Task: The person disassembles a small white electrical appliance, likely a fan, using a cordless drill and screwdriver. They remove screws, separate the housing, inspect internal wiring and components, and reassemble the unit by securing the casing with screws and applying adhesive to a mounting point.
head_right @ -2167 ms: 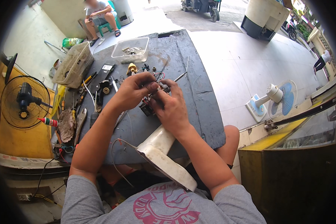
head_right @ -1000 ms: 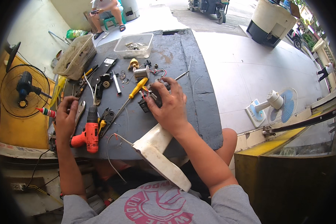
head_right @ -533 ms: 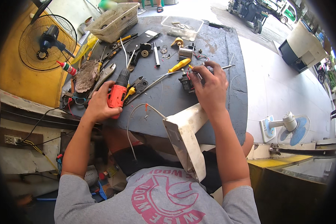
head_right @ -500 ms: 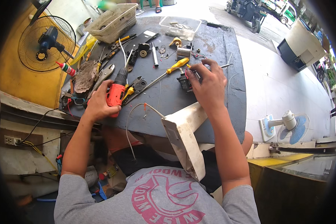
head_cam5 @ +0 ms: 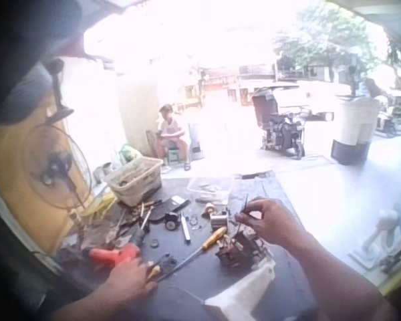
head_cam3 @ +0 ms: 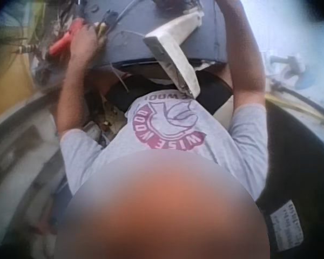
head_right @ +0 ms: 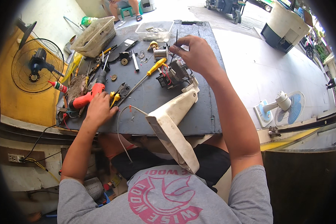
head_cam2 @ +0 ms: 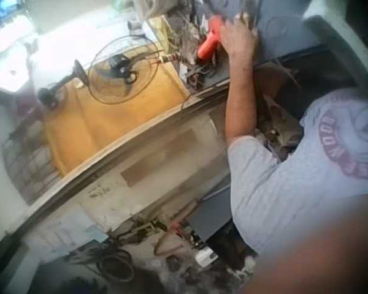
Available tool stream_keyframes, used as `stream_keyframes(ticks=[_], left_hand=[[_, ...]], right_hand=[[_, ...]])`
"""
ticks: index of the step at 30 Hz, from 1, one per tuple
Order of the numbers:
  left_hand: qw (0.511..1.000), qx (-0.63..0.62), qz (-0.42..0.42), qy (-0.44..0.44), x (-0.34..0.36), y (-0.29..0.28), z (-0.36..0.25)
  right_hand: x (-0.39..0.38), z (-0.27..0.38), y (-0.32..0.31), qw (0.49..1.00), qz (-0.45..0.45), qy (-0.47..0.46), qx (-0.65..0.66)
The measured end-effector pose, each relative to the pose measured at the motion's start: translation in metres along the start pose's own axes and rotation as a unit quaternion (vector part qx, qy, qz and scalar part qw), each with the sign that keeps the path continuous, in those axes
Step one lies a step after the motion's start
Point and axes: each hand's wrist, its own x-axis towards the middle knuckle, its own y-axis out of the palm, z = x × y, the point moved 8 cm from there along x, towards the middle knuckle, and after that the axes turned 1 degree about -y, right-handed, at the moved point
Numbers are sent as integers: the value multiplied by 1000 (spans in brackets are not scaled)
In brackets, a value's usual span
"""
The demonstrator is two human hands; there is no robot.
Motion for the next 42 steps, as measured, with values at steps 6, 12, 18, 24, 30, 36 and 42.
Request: stream_keyframes(ticks=[6,12,18,24,30,36,42], left_hand=[[994,-33,104,-16,18,6,2],[975,-186,-34,-114,20,-27,24],[967,-223,-103,64,31,-56,-39],[970,-69,-183,148,57,-54,-106],[970,-53,-183,149,67,-54,-112],[970,-76,-170,155,72,-45,-110],[960,-68,-203,179,74,-46,-110]], right_hand=[[11,39,-4,991,46,-122,-30],[8,40,-14,987,33,-136,-83],[18,25,-6,993,37,-98,-58],[9,30,-4,993,6,-113,-39],[8,32,-8,993,-21,-111,-38],[12,30,-4,993,-15,-115,-28],[14,25,-6,993,-16,-108,-35]])
